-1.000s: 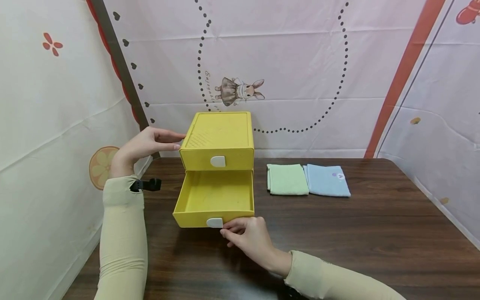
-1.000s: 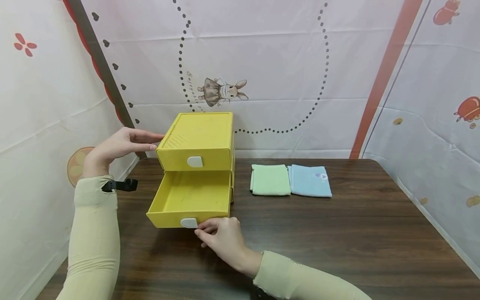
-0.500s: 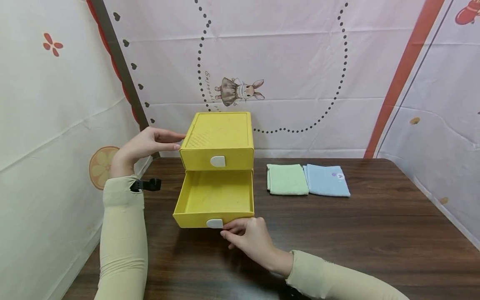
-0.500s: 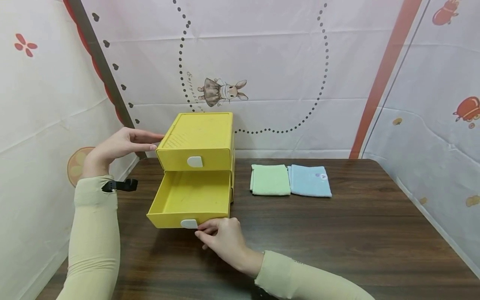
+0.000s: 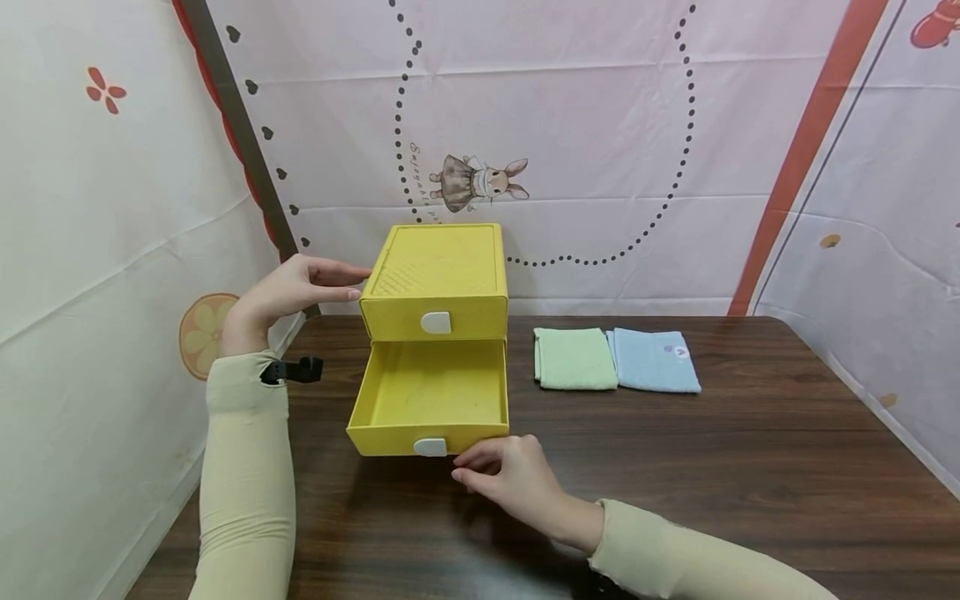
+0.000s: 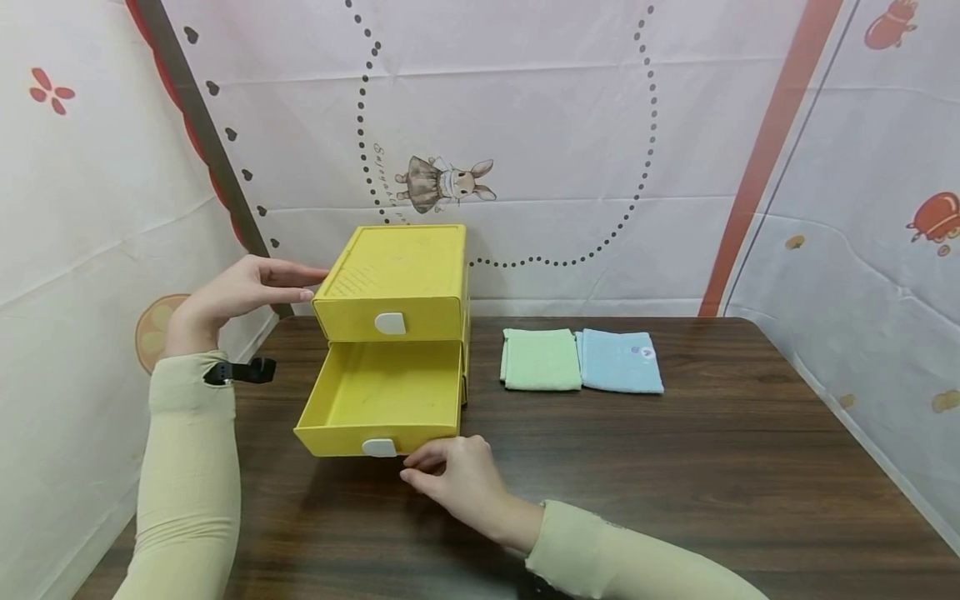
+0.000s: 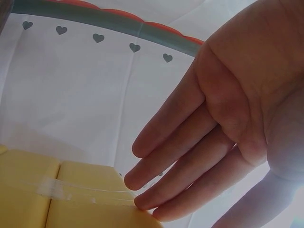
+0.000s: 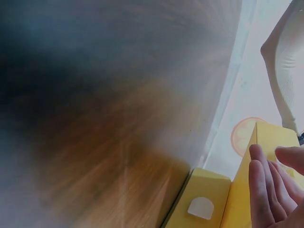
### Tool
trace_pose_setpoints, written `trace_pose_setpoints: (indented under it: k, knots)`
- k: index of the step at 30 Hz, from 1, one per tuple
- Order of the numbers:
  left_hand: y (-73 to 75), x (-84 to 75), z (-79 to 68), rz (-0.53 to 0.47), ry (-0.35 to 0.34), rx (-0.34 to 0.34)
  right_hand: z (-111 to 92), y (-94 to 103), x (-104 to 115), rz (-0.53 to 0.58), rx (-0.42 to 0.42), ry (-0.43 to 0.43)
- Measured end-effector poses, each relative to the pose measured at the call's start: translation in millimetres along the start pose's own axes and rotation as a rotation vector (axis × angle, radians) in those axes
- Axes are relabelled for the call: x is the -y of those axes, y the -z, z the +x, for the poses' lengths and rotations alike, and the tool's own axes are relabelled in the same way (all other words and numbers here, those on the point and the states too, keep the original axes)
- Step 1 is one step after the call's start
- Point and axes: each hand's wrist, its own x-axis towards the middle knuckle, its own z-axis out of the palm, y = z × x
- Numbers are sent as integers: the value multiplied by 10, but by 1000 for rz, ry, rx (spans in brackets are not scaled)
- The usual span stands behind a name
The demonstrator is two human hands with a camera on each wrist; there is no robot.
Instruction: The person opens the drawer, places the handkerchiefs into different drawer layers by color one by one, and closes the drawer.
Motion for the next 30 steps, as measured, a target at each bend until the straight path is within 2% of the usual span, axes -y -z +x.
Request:
trace_pose_setpoints:
  k: [6,18,23,30]
  knots:
    - [9,97,45,17,-13,-6,-50,95,-62,-82,13,10]
    - [5,99,46,3,-9,3,-172,331,-232,-57,103,-16]
    - [7,107,49,-3,-15,8,-193,434,-330,-89,89,-19]
    - [6,108,44,11,-20,6,-211,584,-508,-135,31,-69]
